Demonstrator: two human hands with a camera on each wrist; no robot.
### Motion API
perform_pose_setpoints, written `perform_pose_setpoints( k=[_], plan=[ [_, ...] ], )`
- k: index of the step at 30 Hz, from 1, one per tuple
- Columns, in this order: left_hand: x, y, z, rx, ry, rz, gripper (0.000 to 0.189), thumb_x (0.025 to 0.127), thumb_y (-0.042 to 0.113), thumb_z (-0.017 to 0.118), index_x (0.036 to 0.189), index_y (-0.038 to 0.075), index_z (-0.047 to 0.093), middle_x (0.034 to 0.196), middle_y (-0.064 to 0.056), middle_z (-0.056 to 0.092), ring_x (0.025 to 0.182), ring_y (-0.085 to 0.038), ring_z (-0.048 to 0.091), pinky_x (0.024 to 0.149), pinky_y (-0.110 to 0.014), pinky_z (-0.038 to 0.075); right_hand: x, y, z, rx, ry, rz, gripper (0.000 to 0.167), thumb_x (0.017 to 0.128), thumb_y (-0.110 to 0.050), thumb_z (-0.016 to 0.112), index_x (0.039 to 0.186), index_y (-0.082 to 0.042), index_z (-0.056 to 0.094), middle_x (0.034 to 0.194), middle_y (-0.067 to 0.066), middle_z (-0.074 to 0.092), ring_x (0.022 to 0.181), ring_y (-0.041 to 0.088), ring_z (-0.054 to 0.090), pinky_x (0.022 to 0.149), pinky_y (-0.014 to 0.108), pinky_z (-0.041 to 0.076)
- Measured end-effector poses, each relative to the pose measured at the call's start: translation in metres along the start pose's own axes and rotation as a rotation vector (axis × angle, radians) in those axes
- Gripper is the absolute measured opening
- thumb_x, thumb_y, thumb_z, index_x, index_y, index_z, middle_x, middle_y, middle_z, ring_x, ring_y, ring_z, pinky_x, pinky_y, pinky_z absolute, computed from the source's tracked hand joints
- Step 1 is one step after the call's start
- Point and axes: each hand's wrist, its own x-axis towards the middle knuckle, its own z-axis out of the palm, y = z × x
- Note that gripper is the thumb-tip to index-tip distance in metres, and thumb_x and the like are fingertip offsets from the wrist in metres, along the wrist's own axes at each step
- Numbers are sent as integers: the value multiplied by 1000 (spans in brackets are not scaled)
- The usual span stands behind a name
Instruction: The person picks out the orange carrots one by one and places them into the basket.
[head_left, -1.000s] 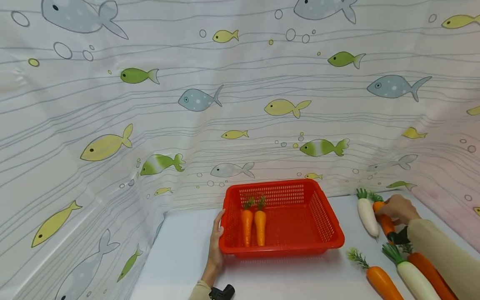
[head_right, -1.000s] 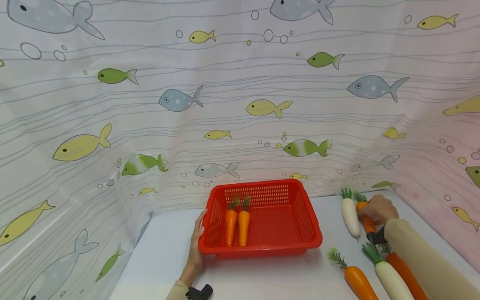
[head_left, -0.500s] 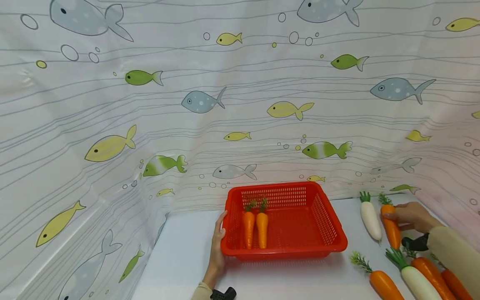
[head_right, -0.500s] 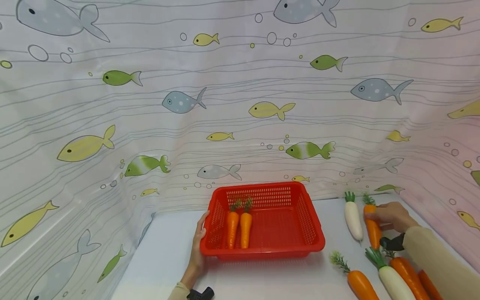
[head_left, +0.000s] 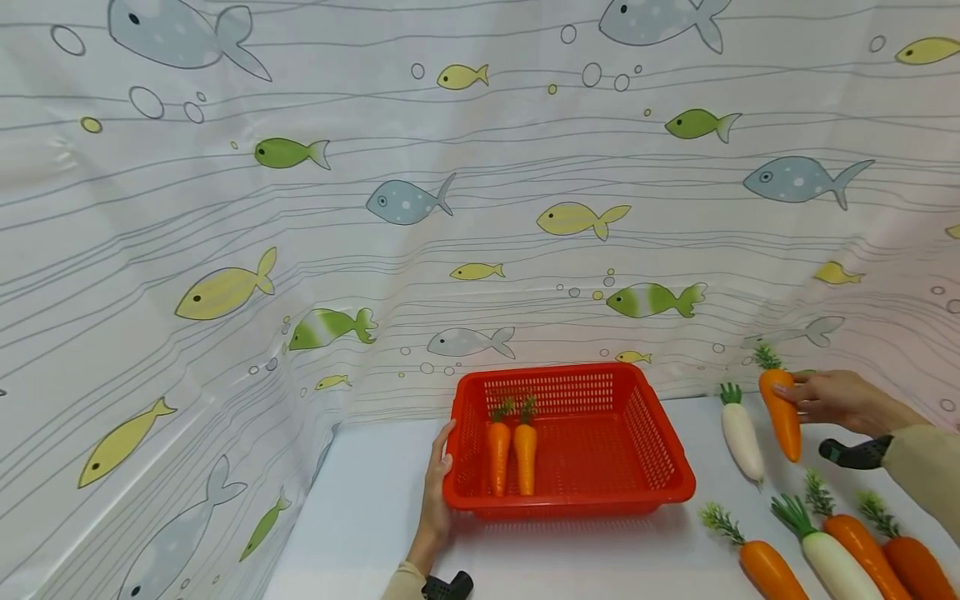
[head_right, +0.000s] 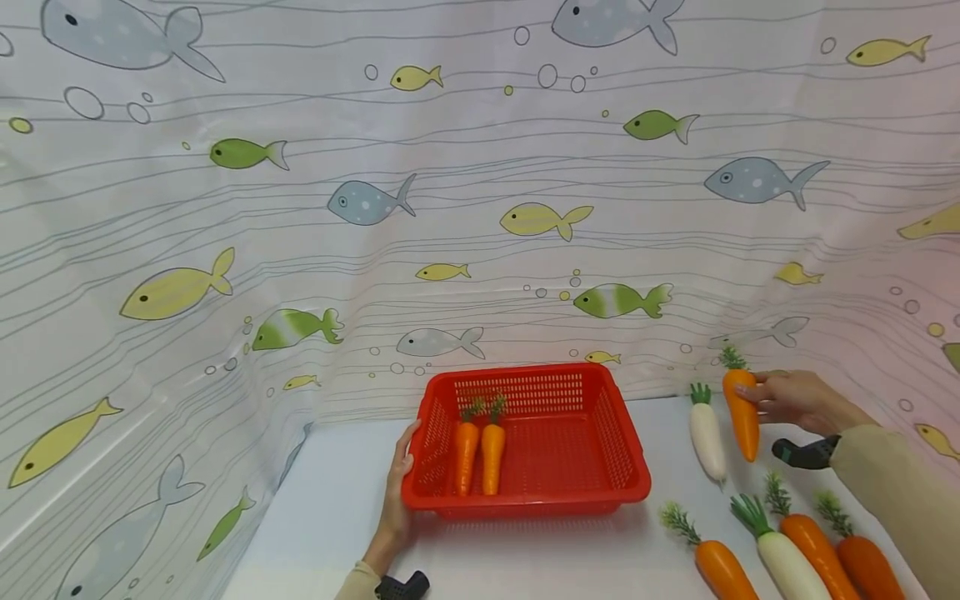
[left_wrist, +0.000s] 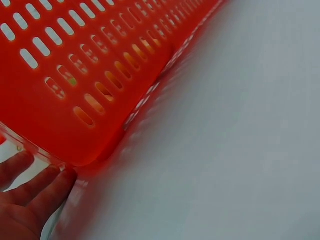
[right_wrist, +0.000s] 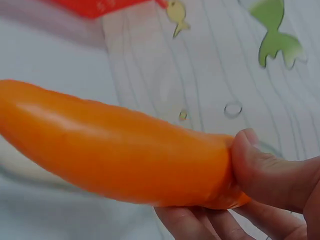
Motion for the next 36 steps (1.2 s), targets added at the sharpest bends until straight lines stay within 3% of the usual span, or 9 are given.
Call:
perform_pose_setpoints(
  k=[10,19,27,36],
  plan=[
    [1,0,0,-29,-16,4,58,110,36,25,168,28,28,176,-4,26,155,-40,34,123,-62,38,5,-32,38,58,-85,-73,88,111,-25,57,160,19,-2,112,-9,73,102,10,75,98,44,63],
    [0,-4,-2,-30,-18,-14,58,110,37,24,168,31,27,175,-3,27,154,-38,36,121,-54,43,7,-72,87,101,-153,-130,86,110,-25,58,162,17,4,111,-6,73,102,14,74,96,40,63],
    [0,-2,-2,-17,-8,-10,57,110,35,23,167,33,28,175,0,26,155,-36,36,123,-56,38,15,-83,126,125,-180,-163,82,107,-23,63,161,18,15,120,2,74,105,17,74,96,45,64],
    [0,-2,-1,-20,-3,-13,58,110,37,24,167,32,29,175,-2,27,154,-38,38,122,-62,39,24,-88,149,174,-215,-182,70,106,-22,64,157,16,34,118,4,74,104,23,74,95,44,64]
  ],
)
